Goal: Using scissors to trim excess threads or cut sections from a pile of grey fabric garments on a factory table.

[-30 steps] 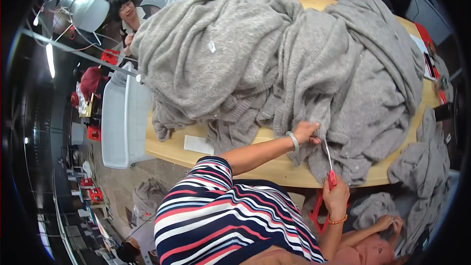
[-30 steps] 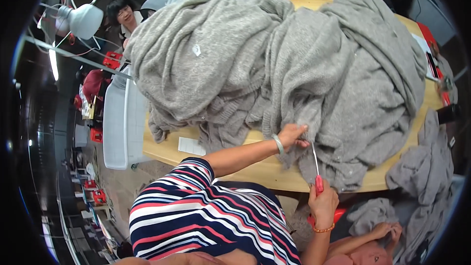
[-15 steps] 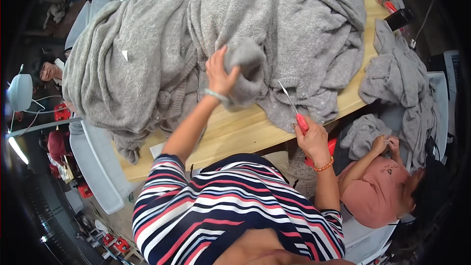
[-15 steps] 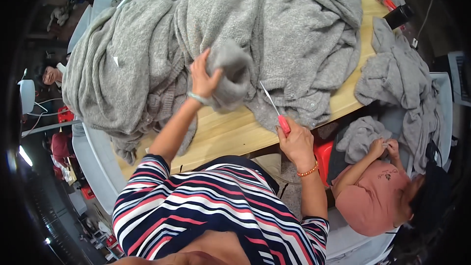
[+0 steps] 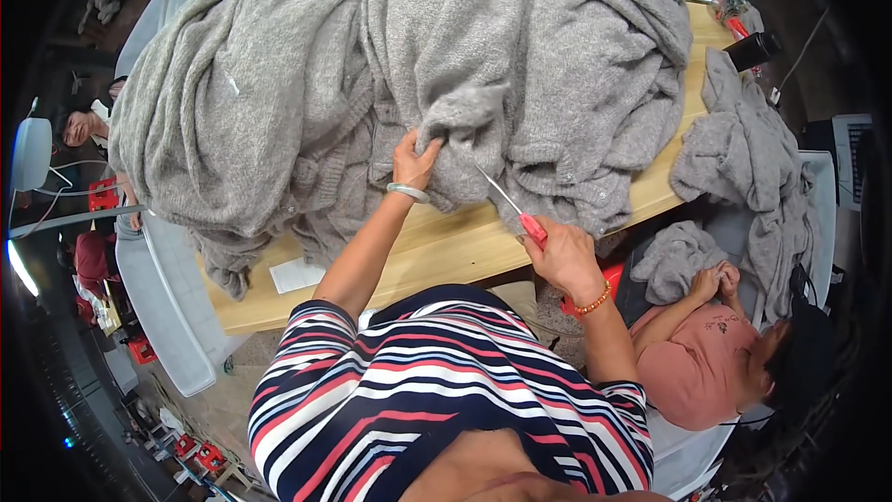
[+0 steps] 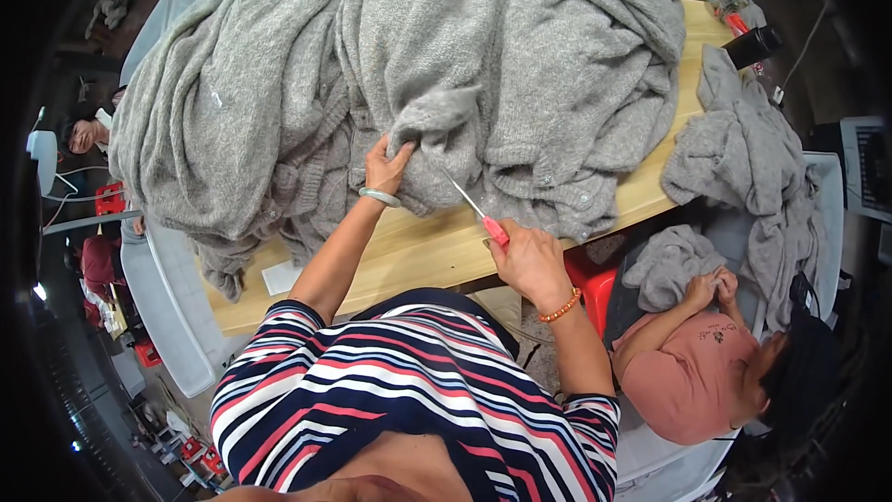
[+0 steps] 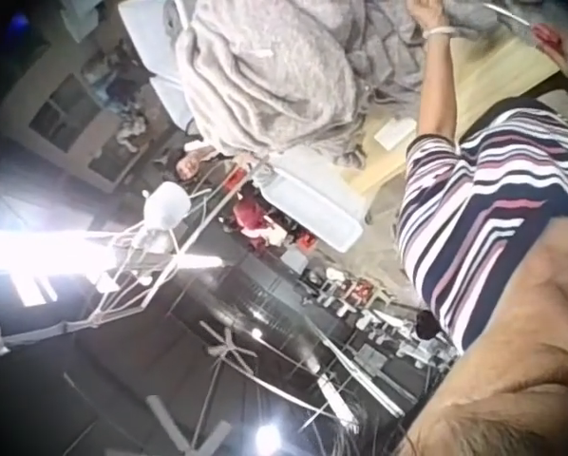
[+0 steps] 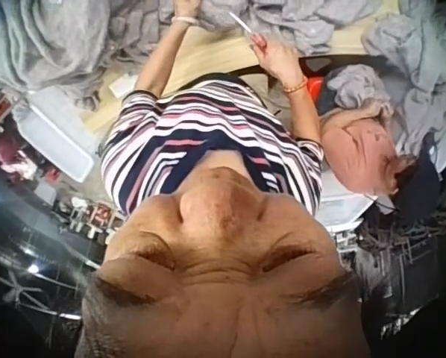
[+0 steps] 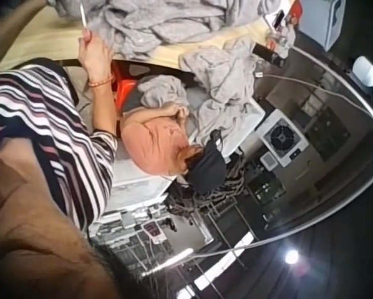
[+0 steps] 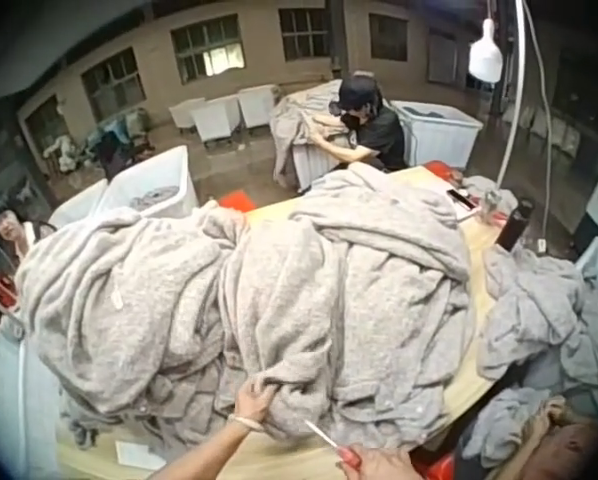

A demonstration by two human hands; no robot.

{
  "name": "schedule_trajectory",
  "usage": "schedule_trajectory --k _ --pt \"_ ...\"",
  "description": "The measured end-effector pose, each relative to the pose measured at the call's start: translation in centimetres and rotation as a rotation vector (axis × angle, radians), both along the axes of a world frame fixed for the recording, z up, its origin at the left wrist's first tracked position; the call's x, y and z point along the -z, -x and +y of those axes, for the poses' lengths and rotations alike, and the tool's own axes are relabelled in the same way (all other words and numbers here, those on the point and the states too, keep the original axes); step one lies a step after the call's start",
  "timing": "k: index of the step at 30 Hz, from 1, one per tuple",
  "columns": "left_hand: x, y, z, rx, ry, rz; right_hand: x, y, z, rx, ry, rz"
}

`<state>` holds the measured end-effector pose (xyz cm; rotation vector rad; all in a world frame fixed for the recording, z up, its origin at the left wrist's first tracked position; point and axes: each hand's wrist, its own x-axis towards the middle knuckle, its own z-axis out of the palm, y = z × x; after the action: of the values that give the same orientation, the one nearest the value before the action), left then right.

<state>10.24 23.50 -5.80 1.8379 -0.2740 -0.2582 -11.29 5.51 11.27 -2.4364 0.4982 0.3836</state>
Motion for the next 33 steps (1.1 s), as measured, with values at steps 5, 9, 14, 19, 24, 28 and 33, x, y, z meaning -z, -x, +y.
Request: schedule_trajectory --k 5,9,14,19,24,28,33 --pt "-2.9 0.2 0.1 0.138 -0.101 -0.181 0.8 -0.2 -0.1 -0.079 -0.042 -0.016" --pt "-3.6 0.5 0.4 0.064 -0.009 -0.175 -0.5 -1.3 0.0 -0.087 -0.037 0.015" --pt "-11.0 1.5 -2.1 0.17 0.299 -0.151 0.5 -0.4 -0.3 -0.088 0.08 0.13" --pt "-23.6 6.1 -5.5 0.774 0.569 -0.349 2.4 -1.2 -1.9 -0.156 0.091 0.197" --pt "-25.3 12.5 -6.7 1.266 0.874 -0.299 -0.4 5.4 -4.6 0.033 0.297 0.322" --pt "-24.3 12.7 -6.8 1.475 0.669 -0.257 -3.8 10.3 -6.4 0.285 0.441 0.495" --pt "-23.5 11.7 -12.4 1.374 0.574 -0.304 -8.0 5.0 -13.7 0.465 0.601 0.7"
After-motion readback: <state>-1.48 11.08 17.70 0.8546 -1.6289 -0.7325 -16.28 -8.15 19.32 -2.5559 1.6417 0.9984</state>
